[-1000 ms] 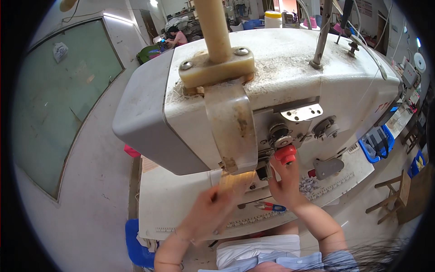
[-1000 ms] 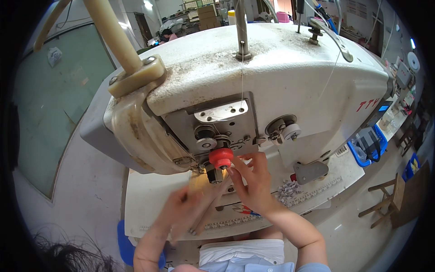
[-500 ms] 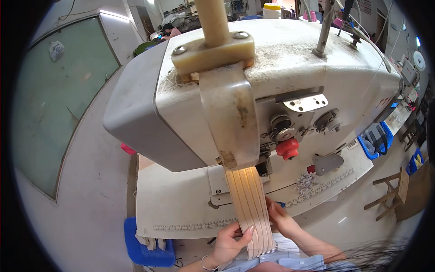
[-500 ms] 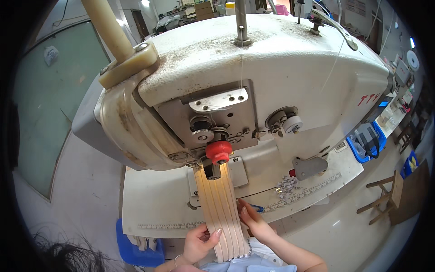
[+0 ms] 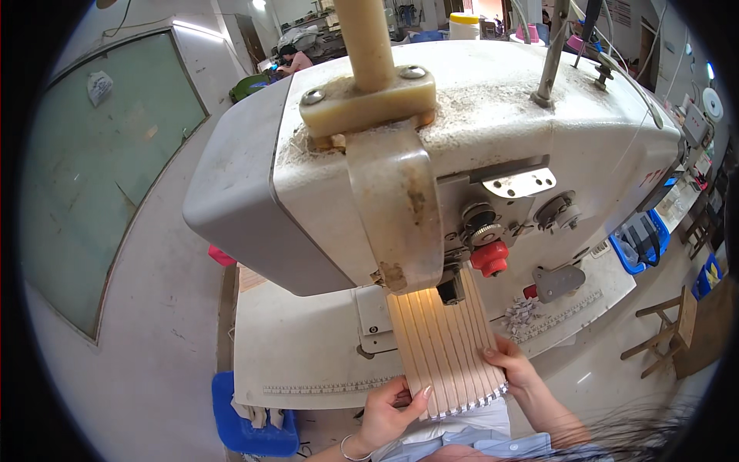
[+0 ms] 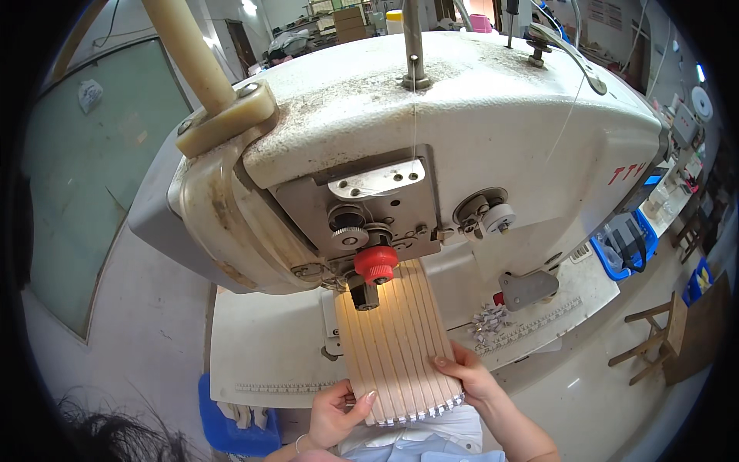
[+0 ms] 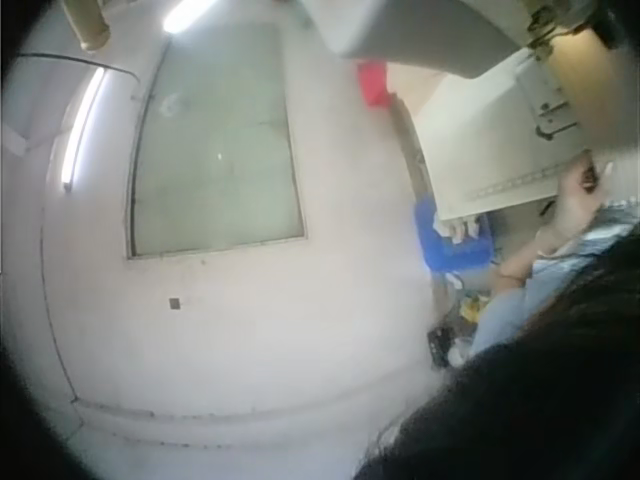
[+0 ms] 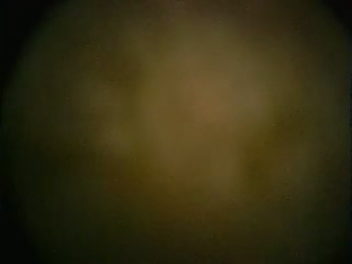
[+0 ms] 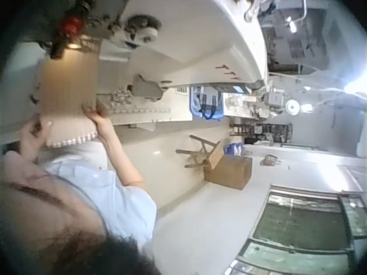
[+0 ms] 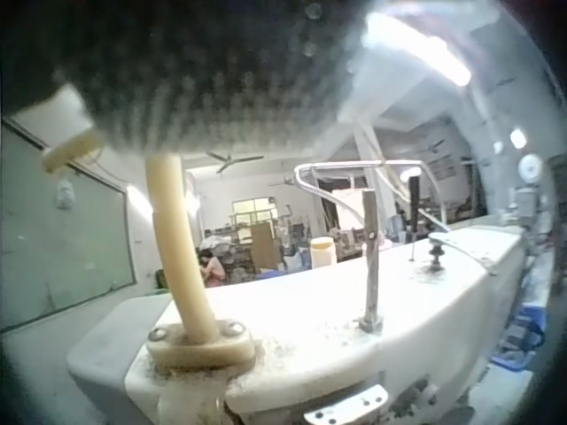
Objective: The person prepares a sewing machine with thread using snips, then guides pleated fabric panels under the needle to sew them, trimming thread with the snips.
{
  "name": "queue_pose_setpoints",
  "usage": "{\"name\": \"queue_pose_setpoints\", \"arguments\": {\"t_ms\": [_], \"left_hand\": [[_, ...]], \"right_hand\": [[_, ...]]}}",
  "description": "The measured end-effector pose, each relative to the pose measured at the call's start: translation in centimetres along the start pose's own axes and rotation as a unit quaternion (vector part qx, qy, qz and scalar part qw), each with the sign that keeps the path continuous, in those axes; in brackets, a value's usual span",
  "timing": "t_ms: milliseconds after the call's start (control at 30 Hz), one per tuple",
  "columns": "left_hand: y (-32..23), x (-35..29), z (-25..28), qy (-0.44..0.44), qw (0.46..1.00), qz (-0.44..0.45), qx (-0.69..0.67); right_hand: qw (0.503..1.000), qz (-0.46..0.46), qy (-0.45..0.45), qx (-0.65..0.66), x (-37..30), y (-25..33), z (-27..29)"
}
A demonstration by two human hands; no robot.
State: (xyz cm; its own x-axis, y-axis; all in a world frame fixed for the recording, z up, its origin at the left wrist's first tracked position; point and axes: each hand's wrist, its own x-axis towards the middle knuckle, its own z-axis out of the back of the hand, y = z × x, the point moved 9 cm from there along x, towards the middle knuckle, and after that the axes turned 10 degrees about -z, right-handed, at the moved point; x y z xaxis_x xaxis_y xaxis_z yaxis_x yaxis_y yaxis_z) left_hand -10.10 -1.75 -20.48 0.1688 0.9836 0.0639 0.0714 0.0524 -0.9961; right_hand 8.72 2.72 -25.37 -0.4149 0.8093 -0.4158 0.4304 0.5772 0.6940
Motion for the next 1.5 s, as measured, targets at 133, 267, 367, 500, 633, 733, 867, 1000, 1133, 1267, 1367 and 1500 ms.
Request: {"name": "queue_pose_setpoints", "arguments": {"t_ms": [133, 267, 367, 500, 633, 733, 867, 1000, 1133, 1267, 1367, 1500], "left_hand": [[-0.1, 0.1, 0.1, 0.008, 1.000, -0.002, 0.027], [-1.2, 0.5, 0.2, 0.006, 0.997, -0.060, 0.057], [-0.8, 0.6, 0.3, -0.001, 0.999, -0.030, 0.013], [-1.4, 1.3, 0.6, -0.001, 0.999, -0.040, -0.009], [-2.0, 2.5, 1.2, 0.000, 0.998, -0.057, 0.039], [-1.9, 3.6, 1.8, -0.013, 0.998, -0.047, 0.033], [-1.8, 5.0, 2.4, -0.022, 0.999, -0.045, 0.021], [-1.9, 6.6, 3.1, -0.027, 0.998, -0.054, 0.015], [-2.4, 8.3, 3.5, -0.023, 0.997, -0.076, 0.007], [-3.1, 9.9, 4.1, -0.034, 0.996, -0.084, 0.019], [-3.5, 11.0, 4.6, -0.047, 0.995, -0.090, 0.016], [-3.3, 12.5, 5.0, -0.018, 0.995, -0.082, 0.049]], "right_hand": [[0.998, 0.065, -0.011, -0.010, 0.0, 2.8, -0.6], [0.997, 0.065, -0.003, -0.038, 0.7, 4.3, -1.1], [0.995, 0.076, 0.005, -0.065, 1.4, 5.4, -1.5], [0.993, 0.096, 0.001, -0.062, 2.4, 6.7, -1.7], [0.991, 0.117, 0.021, -0.061, 3.3, 8.3, -2.3], [0.993, 0.088, -0.006, -0.082, 4.1, 8.8, -2.4], [0.989, 0.111, -0.015, -0.093, 4.5, 10.3, -3.4], [0.987, 0.131, -0.038, -0.085, 5.4, 11.1, -3.3], [0.992, 0.077, -0.097, -0.035, 7.9, 10.7, -1.1], [0.990, 0.106, -0.096, 0.001, 9.6, 11.3, -0.3], [0.985, 0.127, -0.113, 0.020, 10.3, 11.5, 0.4], [0.985, 0.118, -0.121, 0.029, 11.6, 11.3, 1.4]]}}
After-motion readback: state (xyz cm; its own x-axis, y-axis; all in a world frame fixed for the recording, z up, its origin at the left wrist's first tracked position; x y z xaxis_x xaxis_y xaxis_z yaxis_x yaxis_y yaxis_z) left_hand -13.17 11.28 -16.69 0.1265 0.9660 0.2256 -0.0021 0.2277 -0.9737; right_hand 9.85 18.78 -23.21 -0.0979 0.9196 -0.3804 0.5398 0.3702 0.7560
